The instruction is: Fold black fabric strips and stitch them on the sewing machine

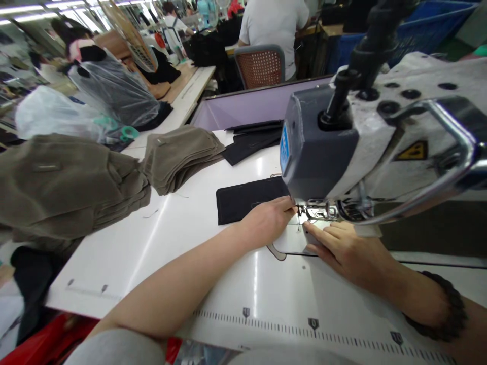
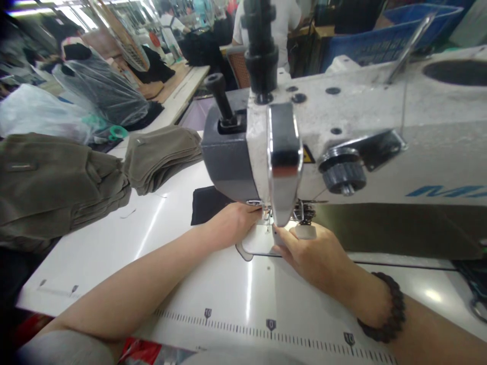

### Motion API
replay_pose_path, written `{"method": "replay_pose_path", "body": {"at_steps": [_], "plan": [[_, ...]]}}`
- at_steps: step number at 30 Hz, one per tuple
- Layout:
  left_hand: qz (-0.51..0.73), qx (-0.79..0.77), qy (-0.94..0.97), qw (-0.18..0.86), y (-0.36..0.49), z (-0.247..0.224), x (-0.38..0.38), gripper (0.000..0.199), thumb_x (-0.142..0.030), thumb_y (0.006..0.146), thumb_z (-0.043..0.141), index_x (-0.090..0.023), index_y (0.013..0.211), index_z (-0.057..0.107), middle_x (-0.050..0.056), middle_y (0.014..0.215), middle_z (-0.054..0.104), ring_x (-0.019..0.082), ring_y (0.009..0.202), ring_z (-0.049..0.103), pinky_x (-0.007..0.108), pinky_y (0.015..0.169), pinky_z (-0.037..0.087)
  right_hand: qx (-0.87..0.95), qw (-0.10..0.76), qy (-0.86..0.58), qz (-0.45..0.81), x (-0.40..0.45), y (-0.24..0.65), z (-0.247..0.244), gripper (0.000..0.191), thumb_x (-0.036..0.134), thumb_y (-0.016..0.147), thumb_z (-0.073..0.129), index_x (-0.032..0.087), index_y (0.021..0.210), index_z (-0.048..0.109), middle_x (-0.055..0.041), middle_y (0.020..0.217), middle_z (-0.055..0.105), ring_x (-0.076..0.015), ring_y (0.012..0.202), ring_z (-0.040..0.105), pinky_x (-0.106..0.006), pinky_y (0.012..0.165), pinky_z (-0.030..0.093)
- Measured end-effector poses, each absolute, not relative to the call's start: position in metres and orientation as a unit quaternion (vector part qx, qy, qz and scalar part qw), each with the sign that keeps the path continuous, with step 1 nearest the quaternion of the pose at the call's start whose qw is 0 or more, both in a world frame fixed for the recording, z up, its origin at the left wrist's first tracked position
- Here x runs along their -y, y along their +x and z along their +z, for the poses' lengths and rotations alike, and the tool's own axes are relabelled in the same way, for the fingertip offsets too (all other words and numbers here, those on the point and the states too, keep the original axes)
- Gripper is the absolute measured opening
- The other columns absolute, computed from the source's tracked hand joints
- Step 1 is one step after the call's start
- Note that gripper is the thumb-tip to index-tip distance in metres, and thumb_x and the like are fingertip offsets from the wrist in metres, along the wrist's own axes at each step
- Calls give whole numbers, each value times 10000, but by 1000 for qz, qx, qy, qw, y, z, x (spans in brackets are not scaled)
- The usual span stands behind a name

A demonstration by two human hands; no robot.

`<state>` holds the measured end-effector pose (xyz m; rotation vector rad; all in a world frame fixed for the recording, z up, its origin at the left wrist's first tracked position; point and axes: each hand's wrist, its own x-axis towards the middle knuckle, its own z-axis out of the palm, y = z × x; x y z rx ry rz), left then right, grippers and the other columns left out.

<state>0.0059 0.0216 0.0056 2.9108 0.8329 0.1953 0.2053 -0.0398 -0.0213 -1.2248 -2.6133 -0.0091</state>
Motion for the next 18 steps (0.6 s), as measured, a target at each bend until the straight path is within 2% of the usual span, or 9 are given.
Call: {"method": "replay_pose_path", "body": {"at_steps": [5,10,13,15,18], "plan": [[46,-288,955,62,6,7,-21,211,-132,892,374,-86,918,578,96,983,605,172,991,564,267,841,478,899,140,-416,-7,40,206,-22,344,345,874,414,131,1081,585,-85,797,660,-200,710,605,-332,661,458],[60,-270,959,57,5,0,-21,248,-151,905,349,-71,1007,560,102,1089,574,162,1055,525,242,919,427,898,150,-412,-26,40,207,-26,365,356,885,381,127,1081,588,-89,795,667,-195,682,609,-328,644,469],[44,-274,960,42,2,4,-17,257,-155,903,347,-69,1029,554,102,1083,572,171,1058,513,246,921,421,897,153,-414,-40,41,208,-29,369,360,889,367,140,1083,591,-87,799,673,-191,680,615,-320,640,475],[28,-302,953,15,0,11,-9,253,-149,893,359,-71,1052,539,107,1060,571,196,1008,531,284,868,454,895,160,-413,-52,41,208,-31,366,360,890,361,153,1078,597,-83,792,677,-186,667,618,-305,614,479],[-2,-378,926,-20,-3,18,0,241,-145,870,388,-89,1065,518,113,1003,563,219,869,565,334,710,503,895,174,-406,-62,41,208,-32,361,352,892,354,162,1066,606,-74,773,680,-177,632,619,-291,577,484]]}}
